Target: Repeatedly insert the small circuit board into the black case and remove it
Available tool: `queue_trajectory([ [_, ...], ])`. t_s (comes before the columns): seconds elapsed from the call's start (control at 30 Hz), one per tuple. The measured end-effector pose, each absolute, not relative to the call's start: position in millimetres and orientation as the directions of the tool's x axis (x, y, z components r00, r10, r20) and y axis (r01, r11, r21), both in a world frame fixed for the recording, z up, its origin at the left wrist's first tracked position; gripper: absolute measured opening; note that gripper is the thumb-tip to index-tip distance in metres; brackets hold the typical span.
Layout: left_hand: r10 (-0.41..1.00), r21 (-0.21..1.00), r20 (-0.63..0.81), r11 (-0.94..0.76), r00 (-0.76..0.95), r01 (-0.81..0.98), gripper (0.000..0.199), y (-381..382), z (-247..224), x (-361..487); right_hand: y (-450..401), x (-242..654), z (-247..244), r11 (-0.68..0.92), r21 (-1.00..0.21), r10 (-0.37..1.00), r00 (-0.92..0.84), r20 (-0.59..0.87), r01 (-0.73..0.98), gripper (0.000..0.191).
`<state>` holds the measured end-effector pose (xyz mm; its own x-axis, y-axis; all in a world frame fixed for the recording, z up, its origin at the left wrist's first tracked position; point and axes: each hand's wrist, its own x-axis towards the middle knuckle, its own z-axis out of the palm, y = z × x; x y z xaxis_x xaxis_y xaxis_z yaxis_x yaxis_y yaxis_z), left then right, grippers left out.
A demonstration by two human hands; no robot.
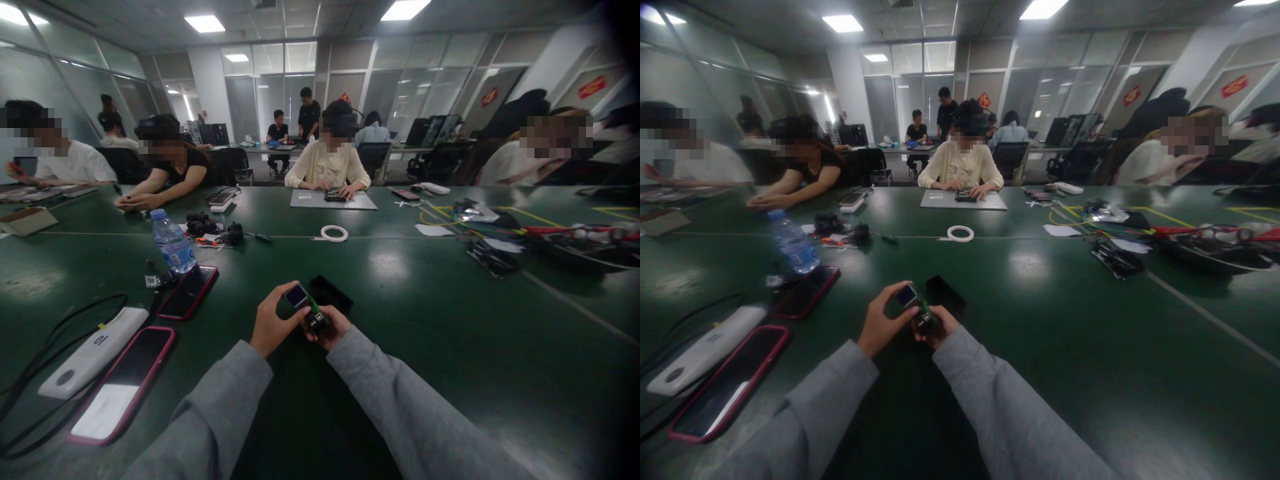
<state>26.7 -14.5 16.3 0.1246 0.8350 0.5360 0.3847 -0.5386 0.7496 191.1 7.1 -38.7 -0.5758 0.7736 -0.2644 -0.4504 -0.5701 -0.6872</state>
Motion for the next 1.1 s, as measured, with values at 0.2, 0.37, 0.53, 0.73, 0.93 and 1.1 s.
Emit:
queue_trajectory([
  [0.2, 0.845, 0.758, 0.522, -0.52, 0.112, 0.393, 0.044, -16.5, 19.3, 26.1, 6.3, 190.8, -37.2, -0.574, -0.682, 0.776, -0.567, -0.277, -0.453, 0.029],
  [0.37, 0.848, 0.762, 0.52, -0.516, 0.106, 0.39, 0.042, -16.0, 18.9, 26.5, 6.4, 191.7, -36.7, -0.588, -0.674, 0.767, -0.572, -0.29, -0.447, 0.029],
  [0.53, 0.852, 0.76, 0.512, -0.507, 0.107, 0.406, 0.046, -14.5, 16.8, 26.5, 6.9, 192.3, -36.2, -0.601, -0.665, 0.761, -0.571, -0.307, -0.444, 0.029],
  [0.73, 0.851, 0.763, 0.514, -0.509, 0.105, 0.398, 0.043, -14.3, 15.5, 27.3, 7.8, 190.4, -36.3, -0.602, -0.665, 0.763, -0.563, -0.317, -0.441, 0.028],
  [0.93, 0.853, 0.765, 0.512, -0.504, 0.097, 0.401, 0.044, -14.2, 16.4, 26.9, 6.7, 191.5, -36.6, -0.598, -0.669, 0.766, -0.559, -0.317, -0.441, 0.028],
  [1.1, 0.854, 0.763, 0.512, -0.504, 0.097, 0.405, 0.046, -14.2, 17.1, 25.7, 7.2, 192.8, -39.0, -0.602, -0.667, 0.765, -0.556, -0.325, -0.439, 0.031],
])
